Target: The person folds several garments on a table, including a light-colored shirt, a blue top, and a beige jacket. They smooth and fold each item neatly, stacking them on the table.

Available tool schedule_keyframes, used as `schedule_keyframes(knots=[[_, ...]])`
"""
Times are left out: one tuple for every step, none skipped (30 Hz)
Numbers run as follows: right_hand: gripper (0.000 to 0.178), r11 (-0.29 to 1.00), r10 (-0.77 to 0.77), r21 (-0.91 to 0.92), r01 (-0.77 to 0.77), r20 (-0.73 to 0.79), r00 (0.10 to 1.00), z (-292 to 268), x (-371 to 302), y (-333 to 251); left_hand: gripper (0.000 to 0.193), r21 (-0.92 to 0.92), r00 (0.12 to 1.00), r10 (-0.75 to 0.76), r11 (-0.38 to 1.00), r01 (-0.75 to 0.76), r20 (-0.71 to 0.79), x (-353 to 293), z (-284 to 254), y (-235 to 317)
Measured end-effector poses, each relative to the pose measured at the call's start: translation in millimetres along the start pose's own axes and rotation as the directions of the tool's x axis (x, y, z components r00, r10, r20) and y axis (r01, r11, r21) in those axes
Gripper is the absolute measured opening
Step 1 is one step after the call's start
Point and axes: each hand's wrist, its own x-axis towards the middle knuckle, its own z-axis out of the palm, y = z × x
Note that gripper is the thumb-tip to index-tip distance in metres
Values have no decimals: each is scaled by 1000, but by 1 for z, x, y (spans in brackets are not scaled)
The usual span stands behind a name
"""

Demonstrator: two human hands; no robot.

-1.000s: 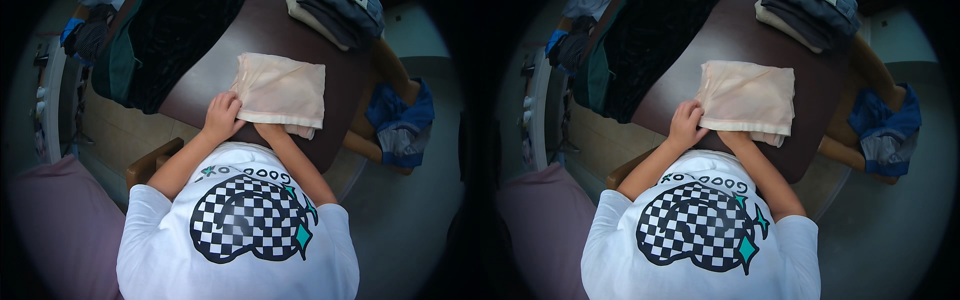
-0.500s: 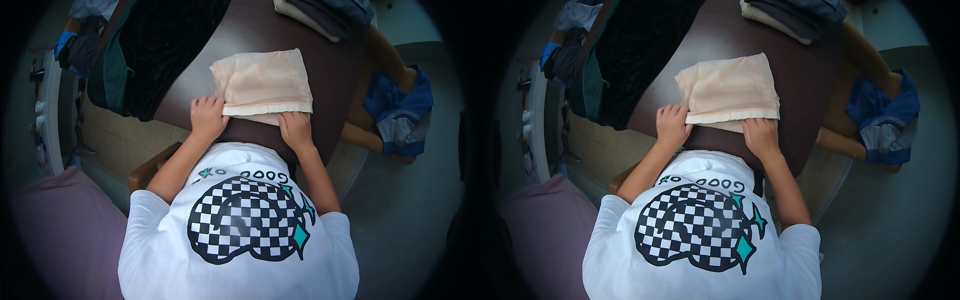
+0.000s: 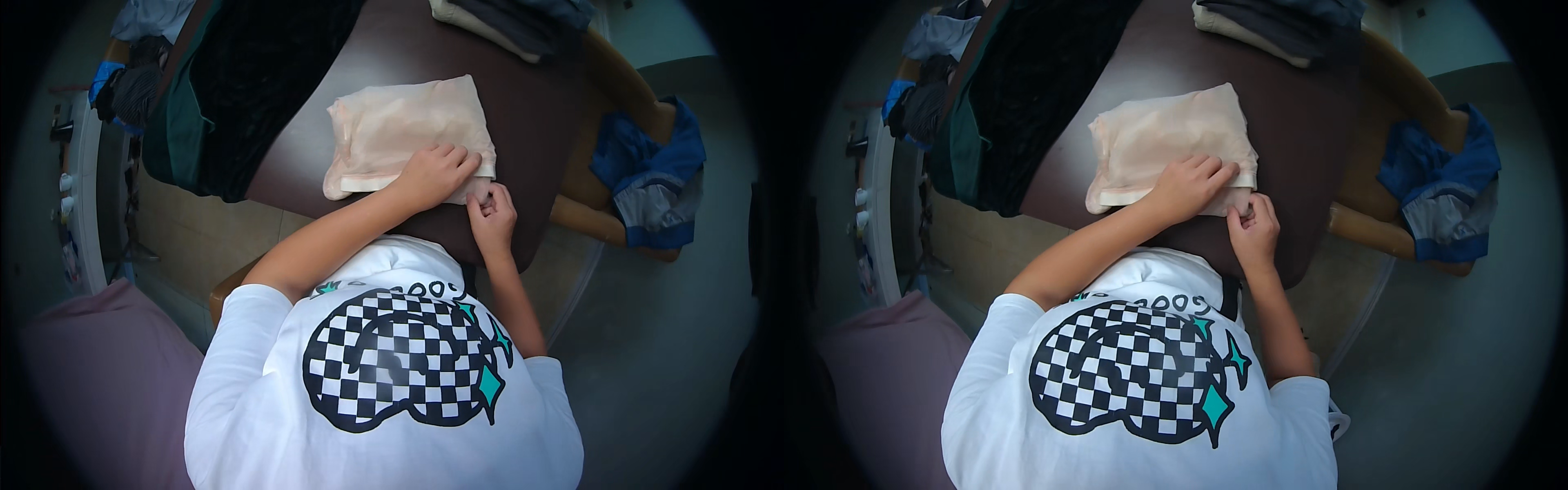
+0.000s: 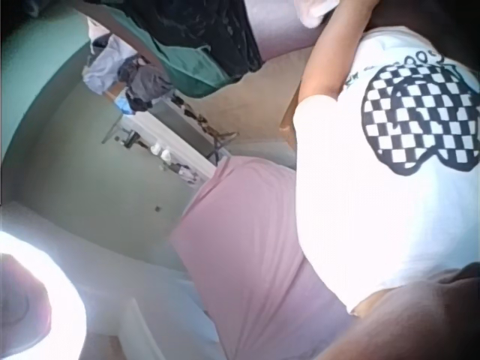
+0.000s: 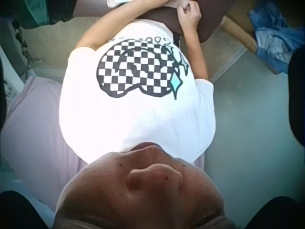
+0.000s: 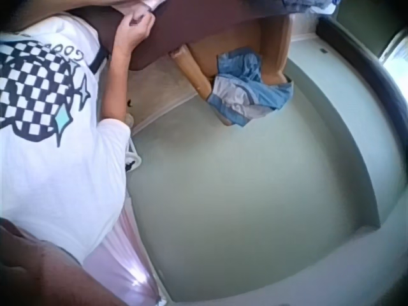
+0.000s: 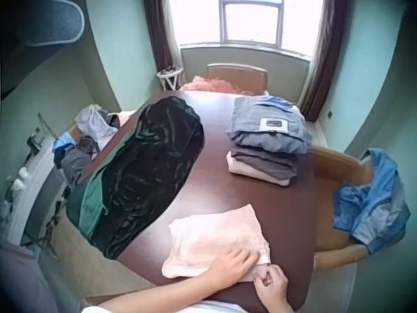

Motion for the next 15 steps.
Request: schedule_keyframes(knots=[[19,999,-45,15,45,-28,999,-1,1,1,34,-73,1000,5,997,-7,-30,3,2,2],[17,996,-85,33,87,-56,995,0,1,3,32,-145,998,8,989,-16,-55,5,2,3],[15,990,-125,50,129,-83,989,2,2,1,31,-216,997,7,976,-24,-80,7,0,5],[13,951,-293,59,303,-138,946,2,7,-3,28,-278,993,-41,961,10,-106,8,-1,7],[14,943,-313,65,327,-157,936,4,10,-8,26,-343,988,-88,939,40,-127,9,-2,11],[14,934,-334,72,351,-176,926,7,13,-12,23,-407,980,-137,911,68,-144,10,-3,13],[14,924,-355,78,375,-194,914,10,17,-13,22,-414,980,-133,908,62,-145,12,-6,13],[16,925,-362,57,375,-169,917,13,21,-6,20,-422,980,-130,905,55,-151,16,-8,13],[17,938,-343,1,347,-153,927,15,24,1,18,-430,980,-126,902,48,-157,18,-8,13],[19,946,-324,-56,319,-138,936,16,26,8,17,-414,984,-106,910,36,-146,18,-8,14],[20,949,-307,-111,294,-120,944,18,30,12,17,-395,987,-89,918,28,-137,17,-8,15],[19,960,-276,-88,266,-133,952,19,33,13,16,-376,989,-73,927,20,-127,16,-8,16],[17,954,-290,-111,278,-113,950,18,35,14,16,-374,987,-77,927,19,-141,16,-7,15],[16,947,-304,-134,290,-90,949,17,36,15,16,-374,985,-84,927,20,-154,16,-6,14],[14,940,-316,-157,302,-68,946,16,37,16,15,-374,982,-90,927,21,-167,16,-6,14]])
